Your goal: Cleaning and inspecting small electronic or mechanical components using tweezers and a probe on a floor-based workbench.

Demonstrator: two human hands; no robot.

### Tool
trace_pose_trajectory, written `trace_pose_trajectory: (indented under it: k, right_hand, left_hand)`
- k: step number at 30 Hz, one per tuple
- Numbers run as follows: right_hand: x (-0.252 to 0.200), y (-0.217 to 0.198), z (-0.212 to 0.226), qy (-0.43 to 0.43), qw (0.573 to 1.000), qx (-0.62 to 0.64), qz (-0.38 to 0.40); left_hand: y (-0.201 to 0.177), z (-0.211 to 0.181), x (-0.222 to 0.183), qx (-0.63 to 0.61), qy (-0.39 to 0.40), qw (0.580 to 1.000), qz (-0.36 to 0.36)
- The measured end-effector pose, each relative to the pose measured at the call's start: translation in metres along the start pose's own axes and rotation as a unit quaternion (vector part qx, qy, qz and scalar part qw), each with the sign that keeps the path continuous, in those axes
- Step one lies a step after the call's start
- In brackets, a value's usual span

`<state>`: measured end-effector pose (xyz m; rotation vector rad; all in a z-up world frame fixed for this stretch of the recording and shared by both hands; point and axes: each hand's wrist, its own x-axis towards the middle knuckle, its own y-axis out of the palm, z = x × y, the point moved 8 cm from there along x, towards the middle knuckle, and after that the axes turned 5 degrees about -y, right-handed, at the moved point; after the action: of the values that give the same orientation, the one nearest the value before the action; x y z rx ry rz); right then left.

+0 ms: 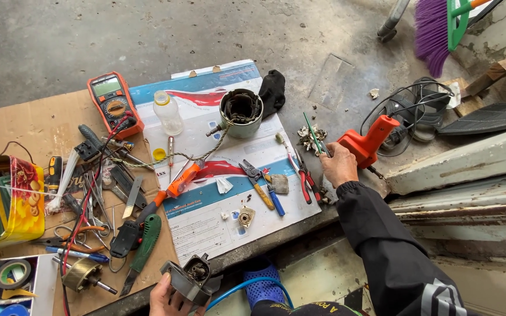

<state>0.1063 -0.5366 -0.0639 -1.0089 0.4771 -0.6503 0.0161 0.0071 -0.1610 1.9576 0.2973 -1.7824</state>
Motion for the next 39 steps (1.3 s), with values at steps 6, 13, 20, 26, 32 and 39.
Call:
trace_pose_trajectory:
  k: [6, 13, 20, 26, 32, 39]
  right_hand:
    - [0.005, 0.002, 0.0, 0.055, 0.997, 0.004, 0.045]
    - [0.021, 0.009, -0.016, 0.013, 0.997, -0.077, -0.008]
    - [0.019, 0.005, -0.02, 0.006, 0.994, -0.102, -0.045]
    - [-0.002, -0.007, -0.015, 0.008, 1.0, 0.016, -0.023]
    - [-0.017, -0.015, -0.011, 0.03, 0.981, 0.188, -0.024]
    - [-0.027, -0.019, -0.014, 0.005, 0.989, 0.148, -0.027]
  left_hand:
    - [-0.003, -0.001, 0.0, -0.005, 0.006, 1.0, -0.007]
    - [-0.001, 0.0, -0.005, -0.009, 0.003, 1.0, -0.012]
    - [-0.004, 0.001, 0.001, -0.009, 0.011, 1.0, -0.01]
    - [-0.004, 0.003, 0.007, -0.001, -0.003, 1.0, 0.002]
    - [0.01, 0.002, -0.021, -0.007, 0.012, 1.0, -0.01]
    - [0.054, -0.02, -0.07, 0.021, 0.14, 0.989, 0.044]
